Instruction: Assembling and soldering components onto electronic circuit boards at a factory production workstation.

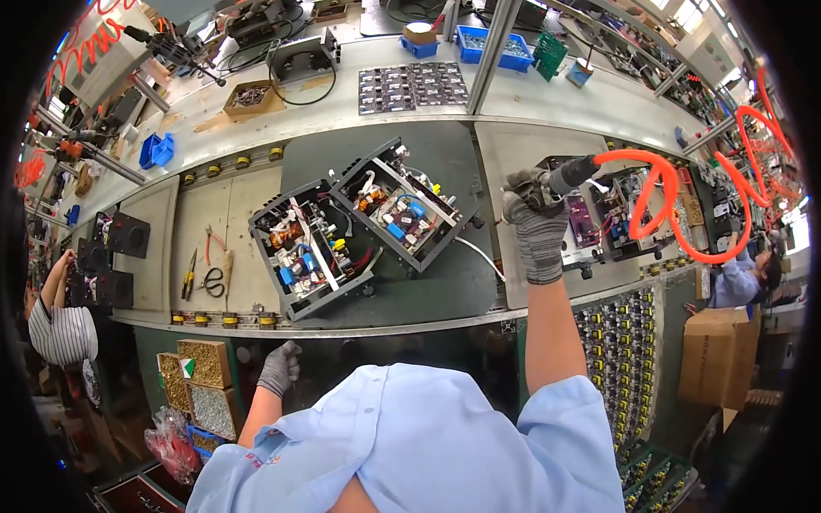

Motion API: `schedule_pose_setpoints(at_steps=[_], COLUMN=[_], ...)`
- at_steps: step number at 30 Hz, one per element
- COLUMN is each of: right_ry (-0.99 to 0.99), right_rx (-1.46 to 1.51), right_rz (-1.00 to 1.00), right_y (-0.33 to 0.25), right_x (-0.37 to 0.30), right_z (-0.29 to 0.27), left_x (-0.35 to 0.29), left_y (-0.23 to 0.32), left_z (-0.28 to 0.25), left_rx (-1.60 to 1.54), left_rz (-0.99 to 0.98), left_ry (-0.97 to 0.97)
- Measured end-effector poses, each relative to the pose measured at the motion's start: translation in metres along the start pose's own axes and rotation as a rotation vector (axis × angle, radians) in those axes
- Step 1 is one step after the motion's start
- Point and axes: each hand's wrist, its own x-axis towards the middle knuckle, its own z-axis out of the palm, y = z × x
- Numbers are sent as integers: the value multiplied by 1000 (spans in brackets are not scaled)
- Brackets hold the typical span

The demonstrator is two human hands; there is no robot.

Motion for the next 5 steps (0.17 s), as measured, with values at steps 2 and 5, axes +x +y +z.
schedule_pose_setpoints(at_steps=[2,5], right_ry=[30,312], right_rx=[15,-73], right_rz=[17,217], right_y=[32,97], right_x=[1,10], right_z=[-15,-19], left_x=[0,-3], left_y=[13,36], left_z=[5,11], left_rx=[-18,101], left_rz=[24,103], left_ry=[19,3])
